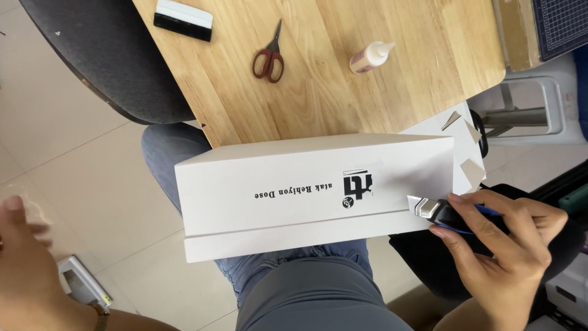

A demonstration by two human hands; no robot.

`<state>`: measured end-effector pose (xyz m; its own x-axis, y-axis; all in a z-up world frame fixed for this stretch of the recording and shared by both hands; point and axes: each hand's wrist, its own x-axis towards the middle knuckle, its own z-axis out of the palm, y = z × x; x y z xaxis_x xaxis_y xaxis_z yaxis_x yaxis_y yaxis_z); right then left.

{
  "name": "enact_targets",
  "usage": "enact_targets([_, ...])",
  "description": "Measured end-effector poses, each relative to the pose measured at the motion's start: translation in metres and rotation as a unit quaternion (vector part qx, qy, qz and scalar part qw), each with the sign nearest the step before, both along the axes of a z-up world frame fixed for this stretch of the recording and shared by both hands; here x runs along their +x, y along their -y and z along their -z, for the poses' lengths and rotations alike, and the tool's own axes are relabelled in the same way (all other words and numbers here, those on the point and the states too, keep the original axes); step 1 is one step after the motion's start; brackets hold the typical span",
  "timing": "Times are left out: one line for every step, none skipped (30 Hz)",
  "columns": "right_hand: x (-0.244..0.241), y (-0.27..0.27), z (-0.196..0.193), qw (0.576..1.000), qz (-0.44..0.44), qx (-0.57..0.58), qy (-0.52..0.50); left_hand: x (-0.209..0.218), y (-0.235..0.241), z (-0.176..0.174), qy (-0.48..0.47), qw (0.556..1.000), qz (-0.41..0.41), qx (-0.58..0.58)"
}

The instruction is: Trimming a logo or sticker on a white cardboard box using a utility knife

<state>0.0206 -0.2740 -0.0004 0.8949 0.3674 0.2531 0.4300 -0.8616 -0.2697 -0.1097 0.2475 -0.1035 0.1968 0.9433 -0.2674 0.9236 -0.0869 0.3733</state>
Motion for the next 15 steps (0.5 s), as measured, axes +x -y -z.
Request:
enact_targets([0.0, -0.001, 0.0, 1.0, 0.001, -0.001, 0.001, 0.003, 0.008, -0.002, 0.001, 1.0, 0.001, -0.001])
enact_targets([0.0, -0.002, -0.001, 1.0, -0.003, -0.007, -0.001, 0.007, 0.016, -0.004, 0.065, 0.997, 0.019, 0.033])
enact_targets([-0.001, -0.002, -0.001, 1.0, -0.007, -0.014, -0.002, 0.01, 0.024, -0.005, 0.129, 0.989, 0.037, 0.065])
enact_targets([0.0, -0.005, -0.003, 1.0, -0.005, -0.016, -0.002, 0.012, 0.027, -0.007, 0.129, 0.989, 0.038, 0.062])
enact_targets([0.001, -0.008, -0.004, 1.0, -0.012, -0.02, -0.018, 0.014, 0.031, -0.009, 0.161, 0.965, 0.183, 0.095])
enact_targets([0.002, -0.011, -0.006, 0.999, -0.019, -0.024, -0.033, 0.016, 0.035, -0.011, 0.191, 0.919, 0.324, 0.119])
enact_targets([0.004, -0.013, -0.007, 0.999, -0.018, -0.026, -0.033, 0.021, 0.039, -0.011, 0.192, 0.919, 0.325, 0.117])
enact_targets([0.006, -0.015, -0.008, 0.998, -0.038, -0.034, -0.04, 0.025, 0.042, -0.01, 0.222, 0.91, 0.333, 0.111])
enact_targets([0.009, -0.017, -0.009, 0.996, -0.058, -0.042, -0.047, 0.029, 0.045, -0.01, 0.25, 0.9, 0.34, 0.106])
enact_targets([0.01, -0.016, -0.01, 0.996, -0.057, -0.043, -0.047, 0.028, 0.045, -0.005, 0.251, 0.9, 0.341, 0.104])
enact_targets([0.011, -0.014, -0.01, 0.995, -0.063, -0.057, -0.05, 0.026, 0.045, 0.0, 0.239, 0.934, 0.253, 0.078])
enact_targets([0.012, -0.013, -0.01, 0.994, -0.068, -0.071, -0.054, 0.024, 0.044, 0.005, 0.225, 0.959, 0.163, 0.049])
enact_targets([0.014, -0.013, -0.011, 0.993, -0.068, -0.074, -0.055, 0.01, 0.034, 0.02, 0.225, 0.959, 0.163, 0.046])
enact_targets([0.016, -0.014, -0.012, 0.993, -0.073, -0.074, -0.057, -0.005, 0.023, 0.035, 0.162, 0.957, 0.199, 0.139])
enact_targets([0.018, -0.015, -0.013, 0.992, -0.078, -0.074, -0.06, -0.02, 0.013, 0.05, 0.099, 0.94, 0.234, 0.226])
